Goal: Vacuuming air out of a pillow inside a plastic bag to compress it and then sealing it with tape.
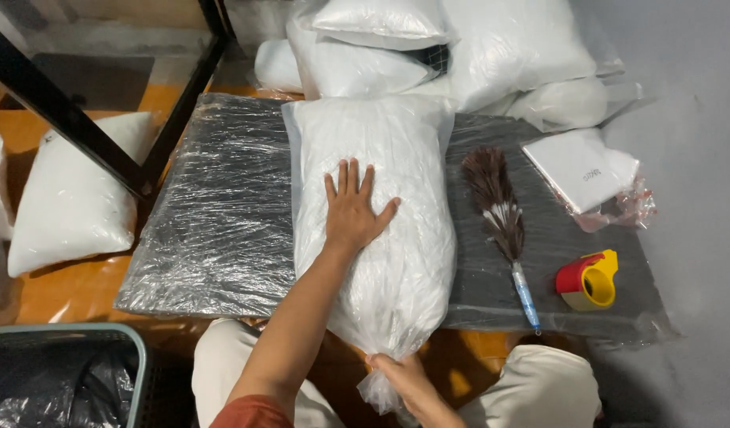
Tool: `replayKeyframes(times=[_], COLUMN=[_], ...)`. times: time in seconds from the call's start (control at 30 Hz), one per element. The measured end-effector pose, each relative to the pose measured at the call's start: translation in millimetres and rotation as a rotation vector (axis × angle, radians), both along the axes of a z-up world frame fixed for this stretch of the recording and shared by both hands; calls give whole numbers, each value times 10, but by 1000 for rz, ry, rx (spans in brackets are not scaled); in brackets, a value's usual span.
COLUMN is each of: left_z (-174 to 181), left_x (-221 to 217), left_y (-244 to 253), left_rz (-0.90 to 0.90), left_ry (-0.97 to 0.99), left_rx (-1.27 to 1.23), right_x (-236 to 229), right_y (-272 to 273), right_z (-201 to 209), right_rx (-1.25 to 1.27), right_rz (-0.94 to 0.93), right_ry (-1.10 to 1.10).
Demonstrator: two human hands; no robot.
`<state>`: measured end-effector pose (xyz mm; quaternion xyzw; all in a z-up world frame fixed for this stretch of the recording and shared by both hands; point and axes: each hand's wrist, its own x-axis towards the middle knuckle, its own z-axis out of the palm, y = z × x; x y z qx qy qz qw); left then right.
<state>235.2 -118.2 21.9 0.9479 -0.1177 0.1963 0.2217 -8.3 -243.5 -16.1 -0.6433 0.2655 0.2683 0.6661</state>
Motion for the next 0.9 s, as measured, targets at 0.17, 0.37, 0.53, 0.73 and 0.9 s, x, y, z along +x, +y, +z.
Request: replayKeyframes(times=[0.17, 0.37, 0.53, 0.73, 0.9], left_z=[-16, -76, -80, -129, -172], left_x=[-20, -11, 3, 10, 3], left_y=[16, 22, 29, 41, 34], left_rz=[-7, 1, 5, -2, -8], left_ry=[-20, -41, -12, -7, -5], left_rx=[-19, -12, 15, 6, 8], right_x=[4, 0, 6, 8, -14], right_y=[22, 32, 43, 56, 61], right_z=[42, -71, 20, -12, -38], right_rx=[0, 16, -4, 4, 18], right_rz=[24, -6, 30, 31, 20], right_ry=[26, 17, 31, 25, 18])
